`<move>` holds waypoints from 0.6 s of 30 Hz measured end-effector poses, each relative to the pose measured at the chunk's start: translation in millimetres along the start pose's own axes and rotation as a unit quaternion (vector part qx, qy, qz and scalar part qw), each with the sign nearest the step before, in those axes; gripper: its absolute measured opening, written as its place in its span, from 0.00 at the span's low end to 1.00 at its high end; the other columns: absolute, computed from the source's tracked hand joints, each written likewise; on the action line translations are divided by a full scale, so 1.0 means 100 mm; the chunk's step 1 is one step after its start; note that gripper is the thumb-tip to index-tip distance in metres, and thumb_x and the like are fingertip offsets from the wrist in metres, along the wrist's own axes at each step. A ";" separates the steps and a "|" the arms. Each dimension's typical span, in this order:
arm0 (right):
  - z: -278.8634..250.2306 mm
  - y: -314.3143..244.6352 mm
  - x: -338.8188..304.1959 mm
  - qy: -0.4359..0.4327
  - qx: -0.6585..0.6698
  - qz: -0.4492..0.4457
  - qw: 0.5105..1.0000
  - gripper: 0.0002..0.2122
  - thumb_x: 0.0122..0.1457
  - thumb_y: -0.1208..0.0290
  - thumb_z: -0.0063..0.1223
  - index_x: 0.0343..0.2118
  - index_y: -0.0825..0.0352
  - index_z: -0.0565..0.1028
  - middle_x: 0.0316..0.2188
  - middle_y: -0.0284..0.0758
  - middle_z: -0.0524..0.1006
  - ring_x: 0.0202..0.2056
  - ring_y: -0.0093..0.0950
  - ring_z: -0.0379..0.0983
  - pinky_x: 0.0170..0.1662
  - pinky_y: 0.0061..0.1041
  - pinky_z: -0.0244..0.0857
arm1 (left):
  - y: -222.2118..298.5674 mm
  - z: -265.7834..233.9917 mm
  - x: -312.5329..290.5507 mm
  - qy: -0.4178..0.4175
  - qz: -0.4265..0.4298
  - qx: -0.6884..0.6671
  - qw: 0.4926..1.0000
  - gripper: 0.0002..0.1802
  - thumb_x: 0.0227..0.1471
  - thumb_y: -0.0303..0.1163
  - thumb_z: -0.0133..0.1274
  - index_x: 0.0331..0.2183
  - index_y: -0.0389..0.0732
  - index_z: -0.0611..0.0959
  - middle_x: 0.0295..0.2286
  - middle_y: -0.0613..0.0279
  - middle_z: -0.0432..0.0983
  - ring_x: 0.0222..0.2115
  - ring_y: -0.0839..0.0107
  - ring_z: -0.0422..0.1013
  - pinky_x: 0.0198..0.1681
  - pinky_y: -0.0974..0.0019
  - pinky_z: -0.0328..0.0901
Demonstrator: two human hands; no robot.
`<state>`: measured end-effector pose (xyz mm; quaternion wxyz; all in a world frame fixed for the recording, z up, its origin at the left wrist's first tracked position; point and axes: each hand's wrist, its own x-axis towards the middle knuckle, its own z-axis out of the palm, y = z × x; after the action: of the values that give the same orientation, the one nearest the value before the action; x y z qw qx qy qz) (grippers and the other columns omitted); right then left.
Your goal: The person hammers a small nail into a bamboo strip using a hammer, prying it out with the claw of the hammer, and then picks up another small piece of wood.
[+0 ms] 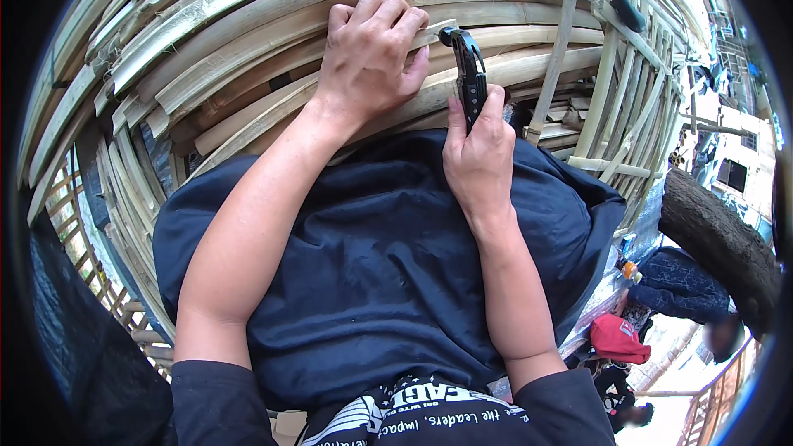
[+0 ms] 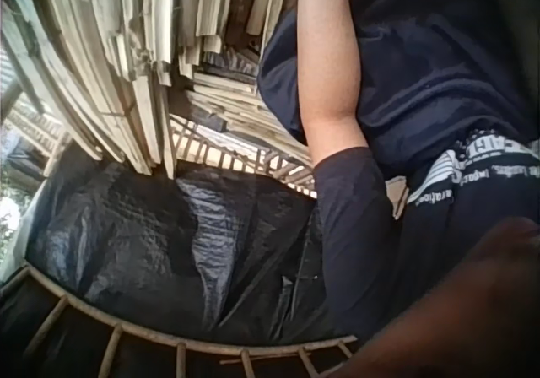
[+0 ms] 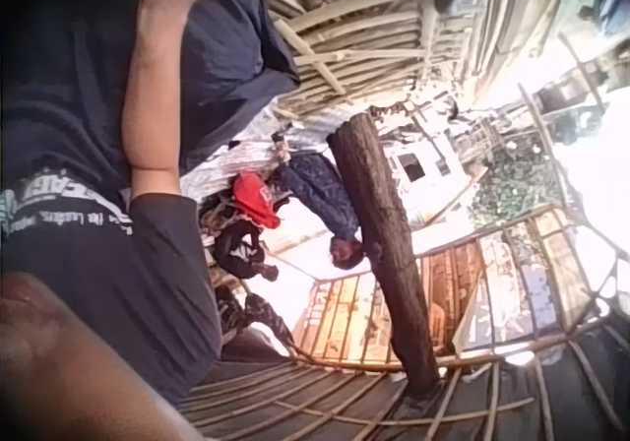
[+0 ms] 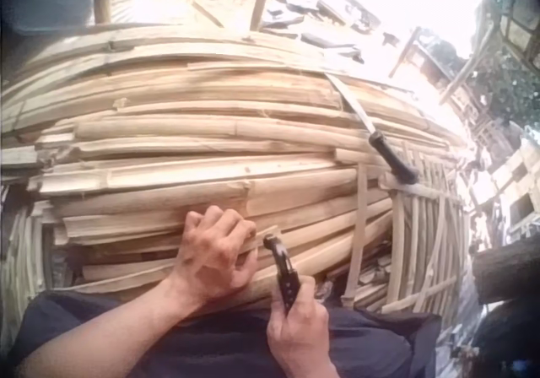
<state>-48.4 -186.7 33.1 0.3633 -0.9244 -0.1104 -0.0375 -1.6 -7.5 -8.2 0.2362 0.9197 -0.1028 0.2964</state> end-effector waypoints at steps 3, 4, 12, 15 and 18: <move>0.01 0.02 -0.01 -0.002 -0.013 0.006 1.000 0.10 0.68 0.75 0.55 0.41 0.71 0.65 0.26 0.53 0.79 0.31 0.59 0.78 0.31 0.51 0.69 | 0.00 0.00 0.00 0.000 0.000 0.000 1.000 0.14 0.48 0.38 0.64 0.39 0.48 0.83 0.36 0.69 0.78 0.40 0.66 0.72 0.43 0.59 0.59; 0.01 0.01 0.00 -0.001 -0.010 0.004 1.000 0.10 0.68 0.75 0.55 0.41 0.71 0.65 0.26 0.53 0.79 0.31 0.59 0.78 0.31 0.51 0.69 | -0.01 -0.01 0.00 -0.001 0.000 0.002 1.000 0.14 0.48 0.38 0.64 0.39 0.48 0.83 0.36 0.69 0.78 0.40 0.66 0.72 0.43 0.59 0.59; 0.00 0.00 -0.01 -0.003 -0.007 0.008 1.000 0.10 0.68 0.75 0.55 0.41 0.71 0.65 0.26 0.54 0.79 0.32 0.59 0.78 0.32 0.52 0.69 | 0.00 0.02 0.00 0.004 -0.001 0.008 1.000 0.14 0.48 0.39 0.64 0.39 0.48 0.83 0.36 0.70 0.77 0.40 0.66 0.71 0.43 0.59 0.59; 0.00 -0.01 0.00 -0.006 -0.003 0.019 1.000 0.09 0.68 0.75 0.55 0.41 0.71 0.66 0.26 0.54 0.79 0.32 0.59 0.78 0.32 0.52 0.69 | 0.00 0.01 0.00 0.006 0.002 0.013 1.000 0.14 0.48 0.39 0.64 0.38 0.49 0.83 0.36 0.70 0.77 0.40 0.67 0.71 0.43 0.59 0.59; 0.00 0.00 0.01 0.003 0.001 0.000 1.000 0.09 0.68 0.75 0.55 0.41 0.71 0.65 0.26 0.54 0.79 0.32 0.59 0.78 0.32 0.52 0.69 | 0.01 0.01 0.00 0.005 0.002 0.018 1.000 0.14 0.49 0.39 0.64 0.38 0.49 0.83 0.36 0.70 0.77 0.40 0.67 0.71 0.43 0.59 0.59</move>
<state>-47.3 -186.9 33.4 0.3642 -0.9240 -0.1092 -0.0401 -1.4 -8.8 -9.3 0.2193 0.9221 -0.0986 0.3032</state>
